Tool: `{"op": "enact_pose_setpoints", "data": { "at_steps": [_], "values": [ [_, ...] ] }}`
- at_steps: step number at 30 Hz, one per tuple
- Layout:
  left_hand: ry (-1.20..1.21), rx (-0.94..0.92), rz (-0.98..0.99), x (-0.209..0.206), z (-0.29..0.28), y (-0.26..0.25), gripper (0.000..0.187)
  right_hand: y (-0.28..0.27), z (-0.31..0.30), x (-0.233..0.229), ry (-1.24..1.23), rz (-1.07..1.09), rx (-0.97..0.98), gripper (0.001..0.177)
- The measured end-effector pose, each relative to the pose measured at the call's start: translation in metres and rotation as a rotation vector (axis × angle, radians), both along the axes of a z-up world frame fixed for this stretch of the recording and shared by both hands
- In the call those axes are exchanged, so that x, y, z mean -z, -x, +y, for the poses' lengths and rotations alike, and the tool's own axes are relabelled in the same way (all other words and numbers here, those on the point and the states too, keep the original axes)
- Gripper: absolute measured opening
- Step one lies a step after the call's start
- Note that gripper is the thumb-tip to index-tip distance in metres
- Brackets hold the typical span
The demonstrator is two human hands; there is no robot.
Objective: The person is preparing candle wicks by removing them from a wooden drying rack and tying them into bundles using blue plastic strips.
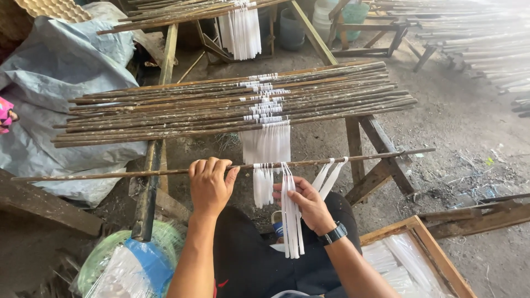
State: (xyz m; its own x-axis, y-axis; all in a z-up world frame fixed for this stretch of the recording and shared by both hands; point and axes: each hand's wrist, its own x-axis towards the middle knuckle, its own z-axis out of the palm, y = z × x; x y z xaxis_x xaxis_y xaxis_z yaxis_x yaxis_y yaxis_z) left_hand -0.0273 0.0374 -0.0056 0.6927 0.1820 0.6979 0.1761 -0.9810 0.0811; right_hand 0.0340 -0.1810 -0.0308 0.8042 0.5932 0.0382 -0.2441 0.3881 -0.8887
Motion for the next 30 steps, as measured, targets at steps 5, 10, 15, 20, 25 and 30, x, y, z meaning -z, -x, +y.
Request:
{"op": "enact_pose_setpoints", "data": {
  "at_steps": [5, 10, 15, 20, 25, 30],
  "values": [
    [0.011, -0.007, 0.008, -0.004, -0.002, 0.001, 0.032, 0.000, -0.001, -0.001, -0.055, 0.076, 0.027, 0.031],
    [0.010, 0.009, 0.011, -0.002, -0.001, 0.001, 0.031, -0.003, -0.002, 0.006, -0.039, 0.026, 0.031, 0.031],
    [0.009, 0.012, 0.010, -0.004, -0.003, 0.002, 0.031, -0.029, -0.005, 0.032, 0.053, -0.110, 0.097, 0.034],
    [0.030, 0.013, 0.002, -0.003, -0.002, 0.000, 0.031, -0.052, -0.028, 0.040, -0.018, 0.009, 0.286, 0.027],
    [0.002, 0.023, 0.003, -0.003, -0.003, 0.000, 0.030, -0.021, -0.041, 0.011, -0.028, 0.075, 0.140, 0.037],
    [-0.016, -0.003, 0.005, -0.002, -0.002, 0.000, 0.030, -0.012, -0.046, -0.003, -0.063, 0.094, 0.041, 0.047]
  ]
}}
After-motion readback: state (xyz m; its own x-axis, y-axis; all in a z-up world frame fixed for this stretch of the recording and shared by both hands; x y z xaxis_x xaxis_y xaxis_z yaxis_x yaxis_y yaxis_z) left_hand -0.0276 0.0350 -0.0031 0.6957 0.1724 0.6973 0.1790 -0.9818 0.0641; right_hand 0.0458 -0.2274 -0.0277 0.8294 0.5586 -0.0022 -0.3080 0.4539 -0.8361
